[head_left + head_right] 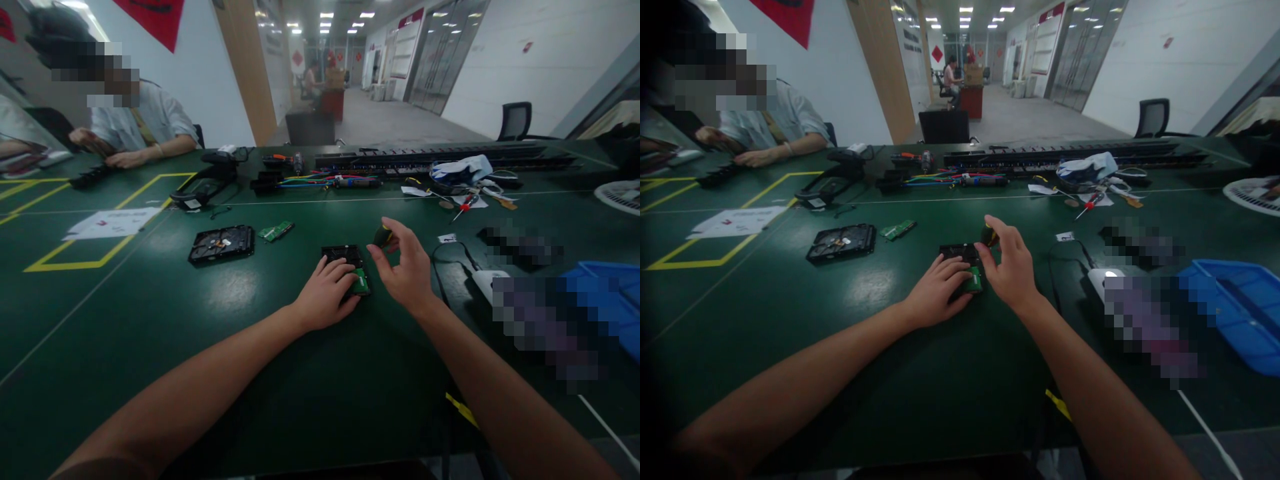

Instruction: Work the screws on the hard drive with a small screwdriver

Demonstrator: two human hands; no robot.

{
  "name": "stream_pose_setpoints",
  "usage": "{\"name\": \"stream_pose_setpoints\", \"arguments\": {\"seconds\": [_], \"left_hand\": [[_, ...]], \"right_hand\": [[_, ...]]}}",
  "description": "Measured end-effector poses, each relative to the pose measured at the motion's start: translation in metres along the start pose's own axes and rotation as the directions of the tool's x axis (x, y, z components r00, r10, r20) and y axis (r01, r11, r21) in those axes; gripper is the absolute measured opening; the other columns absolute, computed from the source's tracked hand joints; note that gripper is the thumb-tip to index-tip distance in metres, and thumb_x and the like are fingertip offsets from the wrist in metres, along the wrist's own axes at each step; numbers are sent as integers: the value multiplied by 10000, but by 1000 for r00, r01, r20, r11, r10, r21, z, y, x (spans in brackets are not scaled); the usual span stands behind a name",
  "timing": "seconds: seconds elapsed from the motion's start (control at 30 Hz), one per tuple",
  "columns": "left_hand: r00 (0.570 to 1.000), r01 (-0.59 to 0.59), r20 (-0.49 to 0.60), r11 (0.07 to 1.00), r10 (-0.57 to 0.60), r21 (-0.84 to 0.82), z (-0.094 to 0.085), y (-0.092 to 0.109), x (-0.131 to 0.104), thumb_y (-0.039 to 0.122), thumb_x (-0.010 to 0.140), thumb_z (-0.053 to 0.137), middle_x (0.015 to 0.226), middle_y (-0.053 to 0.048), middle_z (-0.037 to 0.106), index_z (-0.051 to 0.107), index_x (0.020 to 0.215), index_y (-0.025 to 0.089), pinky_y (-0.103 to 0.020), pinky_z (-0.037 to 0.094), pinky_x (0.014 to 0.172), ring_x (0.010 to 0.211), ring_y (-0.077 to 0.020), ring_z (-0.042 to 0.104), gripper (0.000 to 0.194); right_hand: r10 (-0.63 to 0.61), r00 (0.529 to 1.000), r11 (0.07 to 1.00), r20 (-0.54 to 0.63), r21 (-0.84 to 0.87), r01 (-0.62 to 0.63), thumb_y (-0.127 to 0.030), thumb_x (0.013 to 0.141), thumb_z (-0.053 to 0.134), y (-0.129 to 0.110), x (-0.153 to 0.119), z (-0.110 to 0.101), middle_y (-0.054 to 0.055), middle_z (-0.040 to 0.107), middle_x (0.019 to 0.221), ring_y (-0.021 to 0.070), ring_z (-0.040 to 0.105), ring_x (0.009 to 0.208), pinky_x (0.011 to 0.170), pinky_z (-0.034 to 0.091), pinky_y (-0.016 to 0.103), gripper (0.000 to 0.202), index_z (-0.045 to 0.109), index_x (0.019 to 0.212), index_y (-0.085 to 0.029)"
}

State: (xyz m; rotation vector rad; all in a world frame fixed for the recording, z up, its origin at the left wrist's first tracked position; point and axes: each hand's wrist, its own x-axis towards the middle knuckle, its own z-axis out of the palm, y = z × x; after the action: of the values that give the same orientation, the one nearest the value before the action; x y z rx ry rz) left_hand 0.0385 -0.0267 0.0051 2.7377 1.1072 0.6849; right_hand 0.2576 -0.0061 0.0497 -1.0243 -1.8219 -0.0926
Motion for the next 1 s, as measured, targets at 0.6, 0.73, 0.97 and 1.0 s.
{"name": "stream_pose_setpoints", "arguments": {"seconds": [0.6, 0.73, 0.97, 1.0], "left_hand": [[1000, -3, 1, 1000, 3, 16, 1, -1, 0, 412, 995, 618, 1476, -121, 607, 616, 1330, 224, -683, 254, 1291, 1495, -359, 464, 385], [1000, -2, 4, 1000, 2, 17, 1, -1, 0, 404, 993, 617, 1478, -120, 605, 615, 1327, 217, -679, 249, 1295, 1495, -360, 462, 383], [1000, -2, 6, 1000, 2, 6, 0, 1, 0, 406, 992, 623, 1473, -127, 606, 617, 1323, 219, -682, 252, 1291, 1496, -357, 462, 380], [1000, -3, 6, 1000, 3, 7, 0, 1, 0, 407, 994, 619, 1471, -129, 607, 617, 1321, 214, -682, 251, 1292, 1496, -357, 461, 379]], "right_hand": [[4, 1000, 999, 30, 47, -5, -287, 1015, 605, -3, 0, 1, 80, 682, 1265, 257, 698, 1006, 920, 634, 507, 573, 440, 1558, -361], [2, 1000, 1000, -26, 14, -1, -291, 987, 670, -5, 1, 0, 72, 665, 1167, 240, 678, 941, 852, 639, 473, 506, 530, 1470, -347], [44, 998, 991, 50, 127, -50, -261, 1032, 544, 1, -4, 4, 114, 654, 1401, 276, 719, 1128, 972, 633, 522, 601, 357, 1600, -323], [47, 997, 989, 59, 137, -55, -263, 1035, 538, 2, -5, 5, 118, 648, 1413, 276, 721, 1132, 980, 632, 523, 606, 346, 1608, -315]]}}
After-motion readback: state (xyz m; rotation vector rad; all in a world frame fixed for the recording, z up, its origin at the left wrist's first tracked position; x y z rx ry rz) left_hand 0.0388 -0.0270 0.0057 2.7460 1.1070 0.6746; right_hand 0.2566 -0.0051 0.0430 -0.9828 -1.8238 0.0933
